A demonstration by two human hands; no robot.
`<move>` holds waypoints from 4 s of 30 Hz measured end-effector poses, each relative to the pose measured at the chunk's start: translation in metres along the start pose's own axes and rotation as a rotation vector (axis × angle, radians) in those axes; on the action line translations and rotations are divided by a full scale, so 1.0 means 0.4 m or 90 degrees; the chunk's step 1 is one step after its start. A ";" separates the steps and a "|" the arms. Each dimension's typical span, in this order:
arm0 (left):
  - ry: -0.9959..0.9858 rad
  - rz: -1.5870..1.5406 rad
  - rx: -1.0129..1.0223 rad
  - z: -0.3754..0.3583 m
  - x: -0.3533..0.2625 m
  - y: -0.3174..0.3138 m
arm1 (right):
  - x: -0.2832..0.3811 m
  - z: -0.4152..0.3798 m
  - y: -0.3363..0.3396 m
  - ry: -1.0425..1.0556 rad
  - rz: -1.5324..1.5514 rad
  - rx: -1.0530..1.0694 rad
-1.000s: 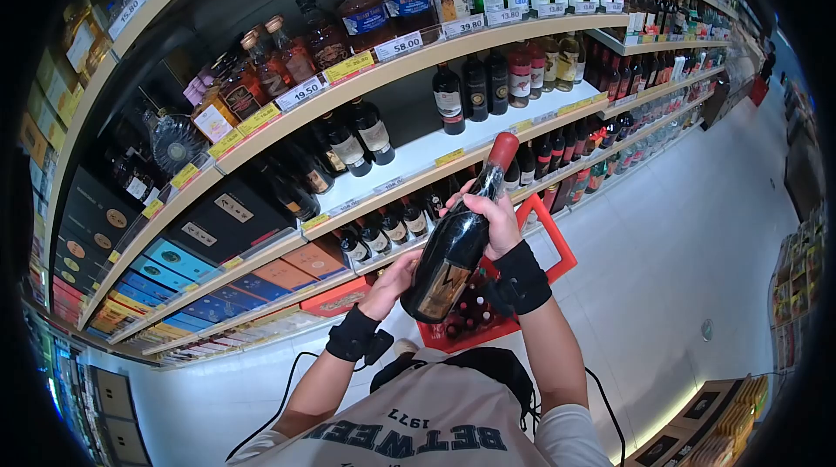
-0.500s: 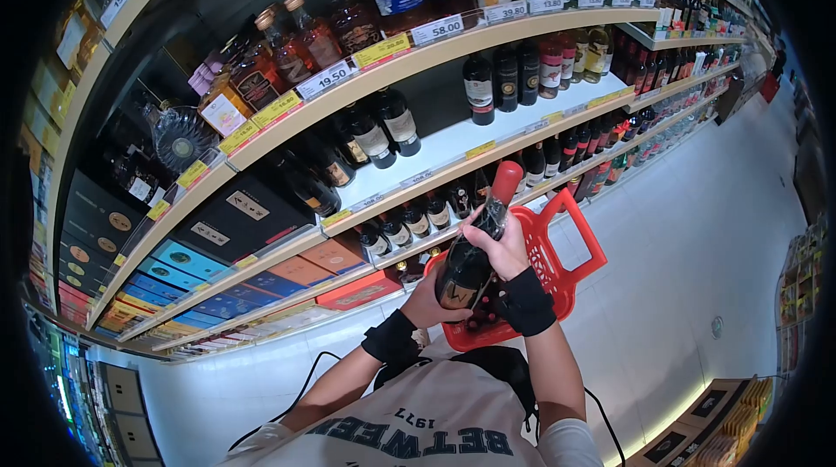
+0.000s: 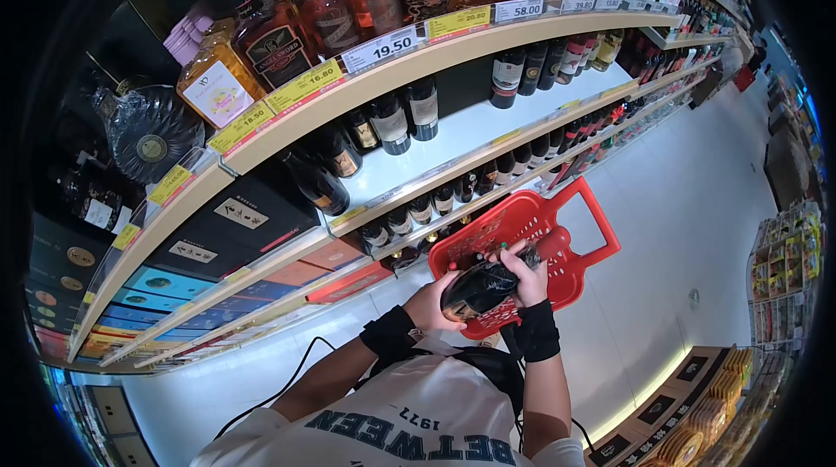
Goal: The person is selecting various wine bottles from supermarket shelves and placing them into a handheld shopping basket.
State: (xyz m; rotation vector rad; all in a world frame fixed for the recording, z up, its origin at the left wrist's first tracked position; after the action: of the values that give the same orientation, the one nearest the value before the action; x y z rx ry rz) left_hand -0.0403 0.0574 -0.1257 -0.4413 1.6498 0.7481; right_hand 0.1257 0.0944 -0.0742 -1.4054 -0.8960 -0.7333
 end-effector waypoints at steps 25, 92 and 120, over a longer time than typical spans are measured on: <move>-0.060 0.046 -0.066 0.117 0.106 -0.149 | -0.210 -0.090 0.068 0.024 -0.336 0.061; 0.332 0.067 0.064 0.187 1.026 -0.255 | -1.367 0.055 0.672 -0.464 -0.766 0.384; 0.369 -0.022 0.010 0.166 1.089 -0.235 | -1.667 0.066 0.808 -0.547 -0.779 0.441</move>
State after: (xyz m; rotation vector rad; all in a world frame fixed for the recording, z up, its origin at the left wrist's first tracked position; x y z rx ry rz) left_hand -0.0254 0.0849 -0.5750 -0.7209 2.1764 0.6099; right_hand 0.0723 0.0828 -0.8136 -0.3607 -2.4868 -0.5278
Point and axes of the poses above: each hand's wrist, its own z-axis towards the middle knuckle, its own y-axis out of the back of the hand, x = y × z, the point moved 10 cm from there along z, towards the middle knuckle, and after that the axes turned 10 degrees about x, right-handed, at the moved point
